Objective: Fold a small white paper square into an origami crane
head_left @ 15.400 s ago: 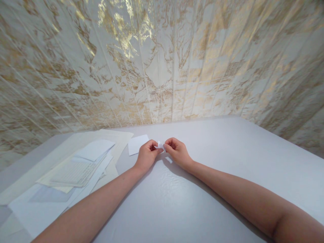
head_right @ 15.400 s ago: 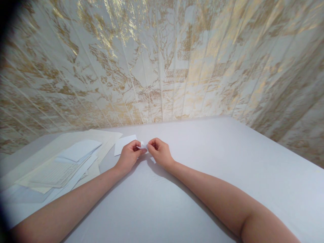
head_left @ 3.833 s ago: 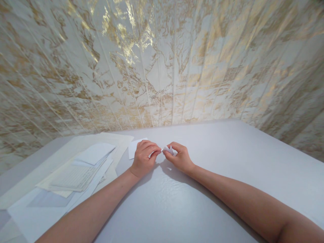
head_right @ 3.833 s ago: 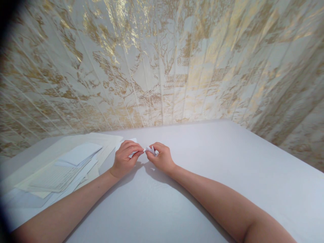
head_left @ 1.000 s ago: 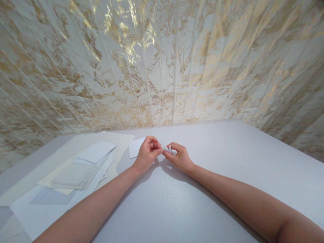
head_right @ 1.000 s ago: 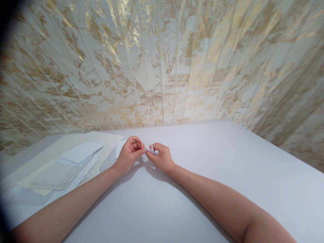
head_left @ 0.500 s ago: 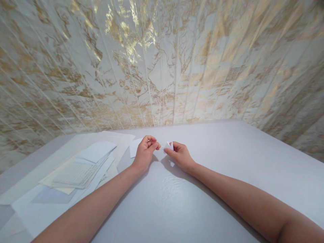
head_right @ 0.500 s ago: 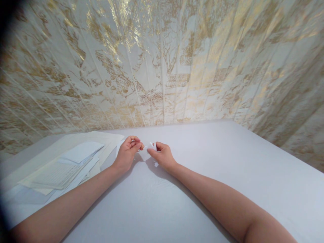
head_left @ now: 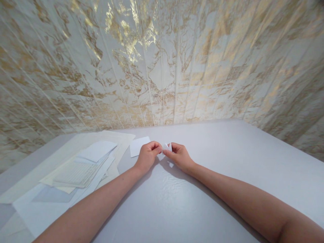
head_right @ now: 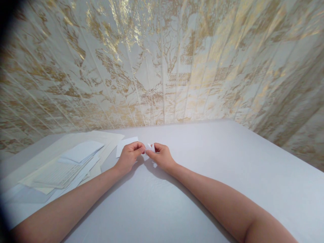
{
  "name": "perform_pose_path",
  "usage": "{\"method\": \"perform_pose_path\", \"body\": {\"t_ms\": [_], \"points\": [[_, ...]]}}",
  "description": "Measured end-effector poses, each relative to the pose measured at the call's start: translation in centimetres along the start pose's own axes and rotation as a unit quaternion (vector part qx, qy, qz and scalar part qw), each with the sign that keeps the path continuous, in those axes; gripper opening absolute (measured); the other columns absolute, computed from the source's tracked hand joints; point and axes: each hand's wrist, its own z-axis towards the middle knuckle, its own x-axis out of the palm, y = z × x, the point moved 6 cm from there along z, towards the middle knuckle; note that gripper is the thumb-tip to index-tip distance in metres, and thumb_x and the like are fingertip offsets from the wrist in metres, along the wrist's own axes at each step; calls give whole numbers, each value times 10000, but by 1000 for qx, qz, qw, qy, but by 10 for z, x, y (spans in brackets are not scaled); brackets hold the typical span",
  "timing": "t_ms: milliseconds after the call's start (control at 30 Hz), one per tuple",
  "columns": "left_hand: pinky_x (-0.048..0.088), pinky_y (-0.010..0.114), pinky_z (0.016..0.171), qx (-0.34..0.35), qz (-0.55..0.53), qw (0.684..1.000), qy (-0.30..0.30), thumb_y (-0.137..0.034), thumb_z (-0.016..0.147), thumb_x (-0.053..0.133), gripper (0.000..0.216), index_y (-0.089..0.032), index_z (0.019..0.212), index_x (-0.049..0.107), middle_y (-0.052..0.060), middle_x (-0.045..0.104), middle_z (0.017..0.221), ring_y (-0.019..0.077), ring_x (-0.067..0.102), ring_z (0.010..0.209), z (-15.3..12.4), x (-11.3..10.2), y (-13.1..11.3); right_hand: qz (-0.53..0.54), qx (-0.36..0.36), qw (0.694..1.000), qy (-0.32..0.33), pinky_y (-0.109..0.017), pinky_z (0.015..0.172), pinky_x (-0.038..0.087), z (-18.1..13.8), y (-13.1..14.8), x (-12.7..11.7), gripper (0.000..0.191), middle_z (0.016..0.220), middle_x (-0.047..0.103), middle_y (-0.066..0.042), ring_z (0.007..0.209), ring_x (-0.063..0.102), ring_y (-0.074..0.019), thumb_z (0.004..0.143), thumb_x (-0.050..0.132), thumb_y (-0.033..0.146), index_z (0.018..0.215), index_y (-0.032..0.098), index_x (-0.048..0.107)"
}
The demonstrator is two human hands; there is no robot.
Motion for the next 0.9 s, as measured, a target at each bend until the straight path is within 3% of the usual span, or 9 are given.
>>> {"method": "perform_pose_path", "body": {"t_ms": [267, 467, 667, 900], "points": [[370, 254, 643, -9, -31, 999, 16, -292, 696, 546, 160, -158, 623, 594, -1, 576, 627, 132, 491, 635, -1, 1, -2, 112, 32, 993, -23, -207, 441, 271, 4, -4, -5, 230, 532, 502, 42, 455, 380, -67, 586, 663, 335, 634, 139, 553], [309, 230, 522, -2, 38, 999, 8, -299, 675, 557, 161, -158, 598, 543, -38, 485, 543, 98, 390, 513, -3, -3, -7, 113, 36, 993, -19, -208, 448, 269, 3, -6, -2, 215, 492, 461, 62, 440, 376, -61, 584, 663, 308, 600, 143, 527], [304, 221, 502, 29, 75, 997, 3, -296, 693, 537, 166, -166, 590, 529, -40, 459, 538, 97, 378, 510, -1, -8, -13, 116, 50, 992, -18, -211, 440, 275, 3, -7, -2, 211, 498, 484, 53, 434, 391, -66, 583, 659, 308, 612, 141, 533], [353, 229, 552, 24, 25, 999, 18, -284, 713, 535, 138, -159, 679, 583, -9, 551, 632, 112, 452, 564, 0, -6, -6, 119, 52, 991, -19, -209, 442, 280, 1, -5, -2, 228, 503, 490, 50, 435, 398, -65, 578, 666, 320, 618, 139, 532]]}}
